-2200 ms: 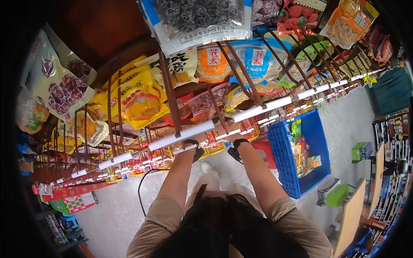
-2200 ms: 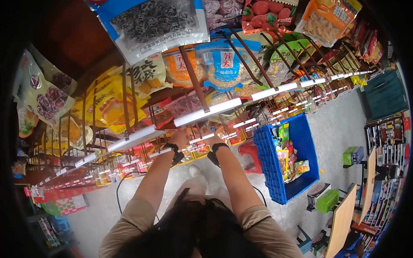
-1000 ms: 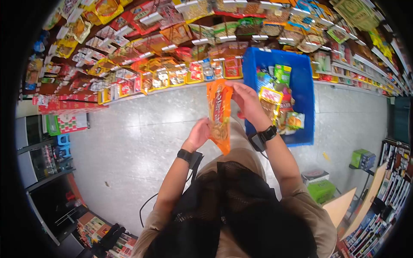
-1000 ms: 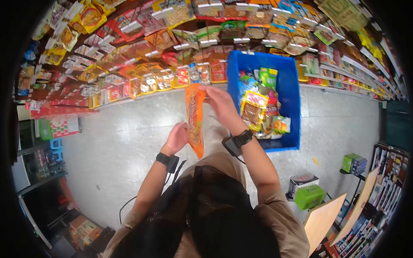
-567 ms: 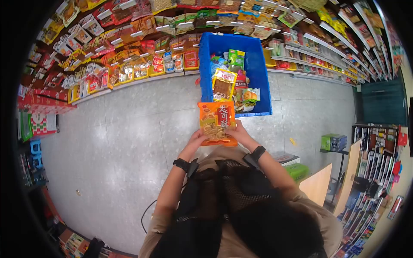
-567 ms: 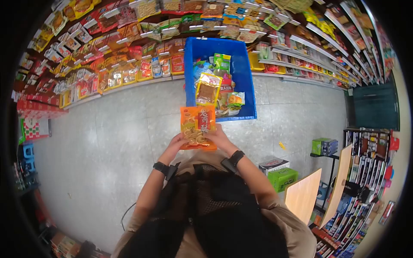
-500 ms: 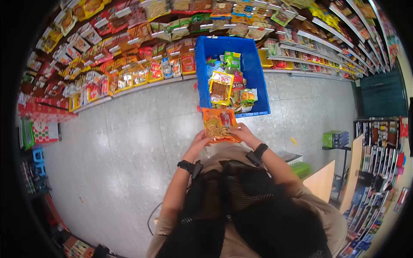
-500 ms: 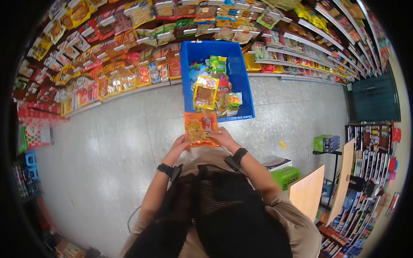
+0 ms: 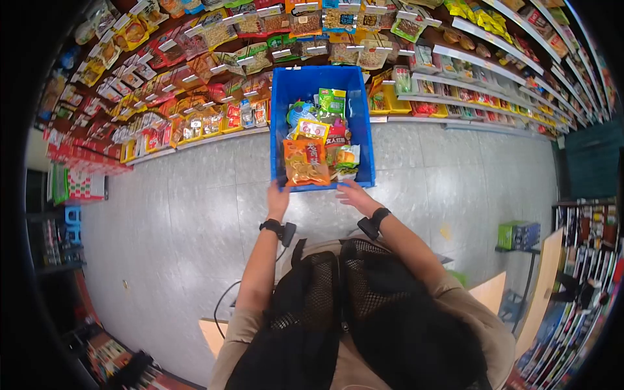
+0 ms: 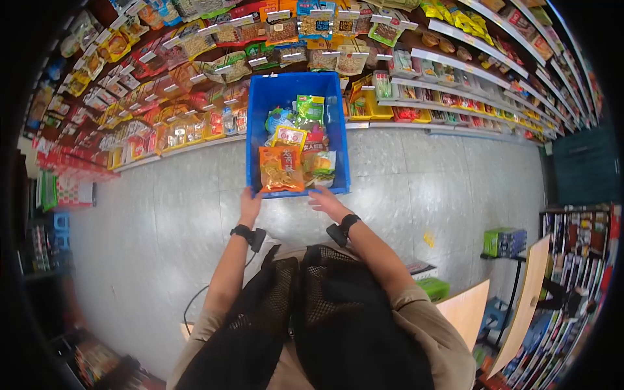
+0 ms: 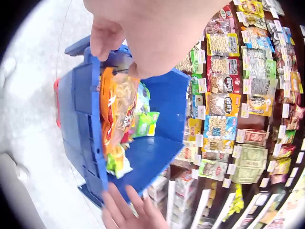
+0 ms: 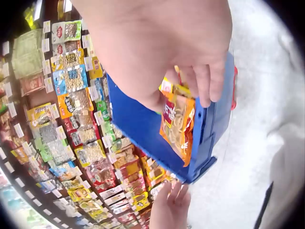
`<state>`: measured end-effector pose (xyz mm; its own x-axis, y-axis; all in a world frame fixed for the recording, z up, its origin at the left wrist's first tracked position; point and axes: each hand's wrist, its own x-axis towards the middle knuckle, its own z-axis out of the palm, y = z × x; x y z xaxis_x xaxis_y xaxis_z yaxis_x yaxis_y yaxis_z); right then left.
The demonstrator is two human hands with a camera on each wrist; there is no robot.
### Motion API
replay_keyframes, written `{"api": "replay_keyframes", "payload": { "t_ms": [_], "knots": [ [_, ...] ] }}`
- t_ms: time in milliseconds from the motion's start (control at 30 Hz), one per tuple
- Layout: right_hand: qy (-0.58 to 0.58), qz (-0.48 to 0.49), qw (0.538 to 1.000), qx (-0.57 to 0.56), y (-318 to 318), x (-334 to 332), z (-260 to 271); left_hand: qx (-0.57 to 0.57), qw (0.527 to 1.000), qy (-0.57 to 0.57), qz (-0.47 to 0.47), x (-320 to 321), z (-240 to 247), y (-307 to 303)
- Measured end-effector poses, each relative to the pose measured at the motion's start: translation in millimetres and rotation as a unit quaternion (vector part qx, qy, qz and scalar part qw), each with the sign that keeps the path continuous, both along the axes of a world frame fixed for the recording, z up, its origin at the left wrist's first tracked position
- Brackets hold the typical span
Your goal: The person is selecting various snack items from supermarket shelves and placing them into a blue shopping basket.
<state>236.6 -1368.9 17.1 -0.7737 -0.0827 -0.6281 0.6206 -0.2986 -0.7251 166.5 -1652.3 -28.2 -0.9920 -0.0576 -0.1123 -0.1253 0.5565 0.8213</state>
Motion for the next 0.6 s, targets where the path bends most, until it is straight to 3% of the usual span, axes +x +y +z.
{"api": "replay_keyframes", "payload": {
  "t_ms": [33,67,133,233,267,300,333,367,400,433,467,500,533,567,600],
  "knots": [
    [0.012,0.054,0.998,0.023,32.9,6.4,-5.3,-0.118,0.991,0.028,0.054,9.8,-3.5,4.0],
    [0.024,0.104,0.993,0.046,66.5,16.4,-12.2,-0.13,0.989,0.0,0.075,24.3,-8.9,4.4],
    [-0.01,0.086,0.995,0.05,136.4,40.4,-36.5,-0.162,0.978,-0.052,0.12,57.4,-36.6,5.6],
    [-0.067,-0.037,0.991,0.106,251.5,108.2,-100.4,-0.19,0.969,-0.088,0.128,125.0,-70.3,1.9],
    [-0.039,-0.033,0.992,0.113,299.8,145.4,-144.0,-0.2,0.964,-0.133,0.113,147.9,-70.3,0.8],
    [-0.026,-0.007,0.987,0.156,342.0,173.8,-171.9,-0.212,0.955,-0.164,0.123,172.6,-87.6,-4.2],
    [0.013,0.093,0.957,0.275,380.5,204.5,-188.8,-0.176,0.947,-0.218,0.156,197.3,-79.5,-0.6],
    [0.026,0.172,0.909,0.379,413.8,229.6,-197.6,-0.144,0.936,-0.214,0.238,226.6,-101.9,-5.0],
    [-0.044,0.129,0.92,0.367,437.1,244.3,-197.0,-0.092,0.926,-0.263,0.255,251.0,-118.1,-15.7],
    [-0.244,-0.101,0.936,0.232,452.1,244.2,-194.6,0.013,0.91,-0.277,0.307,263.1,-79.1,3.3],
    [-0.262,-0.113,0.915,0.286,458.3,240.3,-169.2,0.012,0.892,-0.277,0.356,277.6,-75.2,3.6],
    [-0.264,-0.1,0.914,0.292,470.4,238.4,-166.0,-0.185,0.925,-0.294,0.153,297.0,-72.3,-9.9],
    [-0.265,-0.09,0.913,0.299,486.3,232.5,-168.0,-0.392,0.888,-0.238,-0.026,315.3,-67.7,-22.1],
    [-0.135,0.078,0.893,0.423,503.4,224.8,-187.8,-0.283,0.881,-0.354,0.137,313.0,-68.8,-31.9],
    [-0.004,0.238,0.818,0.524,522.7,222.1,-225.2,-0.515,0.752,-0.37,-0.178,302.2,-49.2,-31.4]
  ]
}}
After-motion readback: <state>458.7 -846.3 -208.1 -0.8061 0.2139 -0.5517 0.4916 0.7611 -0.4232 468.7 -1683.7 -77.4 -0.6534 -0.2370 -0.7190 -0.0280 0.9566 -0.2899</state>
